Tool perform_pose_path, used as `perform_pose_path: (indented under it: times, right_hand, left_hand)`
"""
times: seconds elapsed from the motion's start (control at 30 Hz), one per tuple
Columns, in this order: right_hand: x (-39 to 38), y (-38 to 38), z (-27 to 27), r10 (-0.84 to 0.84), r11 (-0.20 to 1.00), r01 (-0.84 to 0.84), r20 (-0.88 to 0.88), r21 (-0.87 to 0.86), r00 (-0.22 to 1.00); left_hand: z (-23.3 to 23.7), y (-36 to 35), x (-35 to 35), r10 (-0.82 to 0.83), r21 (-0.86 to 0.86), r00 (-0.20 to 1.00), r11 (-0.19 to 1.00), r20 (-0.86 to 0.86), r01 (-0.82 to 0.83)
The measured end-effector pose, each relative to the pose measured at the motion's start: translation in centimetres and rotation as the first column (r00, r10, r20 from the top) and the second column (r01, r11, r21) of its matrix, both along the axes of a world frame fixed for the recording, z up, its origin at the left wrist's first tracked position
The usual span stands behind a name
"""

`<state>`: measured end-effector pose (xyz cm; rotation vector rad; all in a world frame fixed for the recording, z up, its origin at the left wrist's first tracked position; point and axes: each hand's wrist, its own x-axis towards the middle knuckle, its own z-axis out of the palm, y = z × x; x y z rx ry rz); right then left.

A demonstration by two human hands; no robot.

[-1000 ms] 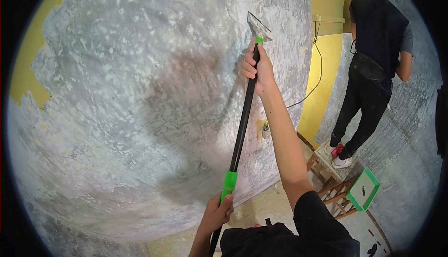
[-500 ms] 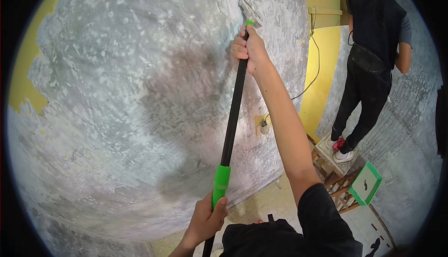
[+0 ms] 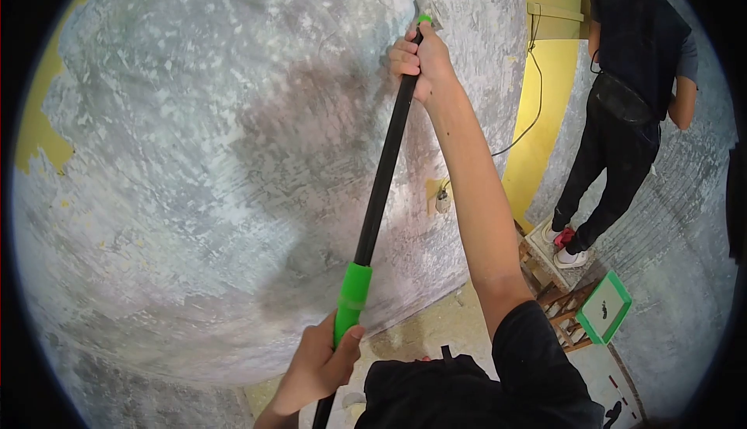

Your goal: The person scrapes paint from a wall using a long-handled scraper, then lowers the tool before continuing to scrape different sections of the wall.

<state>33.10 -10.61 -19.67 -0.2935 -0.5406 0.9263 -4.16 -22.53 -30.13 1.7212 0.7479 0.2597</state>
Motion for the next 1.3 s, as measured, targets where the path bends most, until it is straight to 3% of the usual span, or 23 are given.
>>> perform_pose_path:
  times: [0.53,0.63,0.73,0.8,0.87,0.97,1.0,1.07,1.1,1.13,1.17,1.2,1.23,1.27,1.3]
  right_hand:
    - [1.1,-0.2,0.2,0.021,1.000,-0.020,0.026,-0.008,0.999]
    - [0.5,0.0,-1.3,-0.059,0.998,0.062,0.092,-0.026,0.994]
    - [-0.9,-0.2,-4.9,-0.052,0.996,0.058,0.094,-0.067,0.994]
    - [-2.6,-0.7,-8.3,-0.083,0.992,0.097,0.157,-0.085,0.984]
    - [-4.7,-0.7,-12.8,-0.191,0.964,0.230,0.254,-0.137,0.948]
    - [-7.2,-0.9,-24.6,-0.012,0.963,0.145,0.506,-0.225,0.862]
    - [-8.9,-3.2,-27.0,0.166,0.939,-0.026,0.387,-0.342,0.907]
    - [-9.3,-5.5,-37.0,0.389,0.918,-0.328,0.342,-0.223,0.855]
    - [-10.0,-7.7,-40.2,0.490,0.823,-0.435,0.070,-0.365,0.869]
    - [-9.8,-9.1,-46.6,0.540,0.806,-0.517,-0.001,-0.288,0.842]
    - [-10.4,-11.5,-51.3,0.430,0.858,-0.160,0.512,-0.488,0.744]
    - [-11.4,-13.1,-55.1,0.435,0.600,-0.258,0.038,-0.757,0.900]
    - [-10.9,-16.0,-60.5,0.677,0.614,0.008,0.533,-0.789,0.508]
    - [-9.8,-18.1,-67.6,0.707,0.706,-0.051,0.707,-0.706,0.012]
    - [-10.3,-20.9,-77.1,0.561,0.806,0.023,0.752,-0.591,-0.346]
  left_hand:
    - [0.6,-0.6,0.9,0.014,-0.018,1.000,1.000,0.008,-0.014]
    - [-1.4,-0.1,0.5,0.041,-0.032,0.999,0.999,0.033,-0.040]
    - [-7.0,2.0,0.2,0.102,-0.101,0.994,0.990,0.027,-0.099]
    - [-11.7,3.7,-0.4,0.169,-0.220,0.986,0.962,0.011,-0.162]
    - [-16.7,4.3,-0.8,0.238,0.003,0.970,0.971,-0.042,-0.238]
    - [-21.2,3.9,-1.8,0.327,0.229,0.943,0.924,-0.054,-0.307]
    - [-21.4,3.7,-1.9,0.332,0.284,0.943,0.903,0.017,-0.323]
    - [-22.3,3.9,-2.6,0.348,0.359,0.933,0.863,0.087,-0.355]
    - [-22.5,4.2,-3.1,0.383,0.337,0.918,0.856,0.098,-0.393]
    - [-22.9,4.1,-3.6,0.417,0.306,0.903,0.850,0.104,-0.428]
    - [-23.0,4.1,-4.1,0.432,0.314,0.897,0.842,0.095,-0.439]
    - [-22.8,4.4,-4.5,0.445,0.322,0.891,0.833,0.093,-0.450]
    - [-22.8,4.3,-5.1,0.461,0.325,0.883,0.825,0.085,-0.462]
    - [-23.0,4.1,-5.5,0.481,0.297,0.868,0.817,0.123,-0.494]
    - [-23.2,3.9,-5.6,0.496,0.269,0.853,0.810,0.161,-0.521]
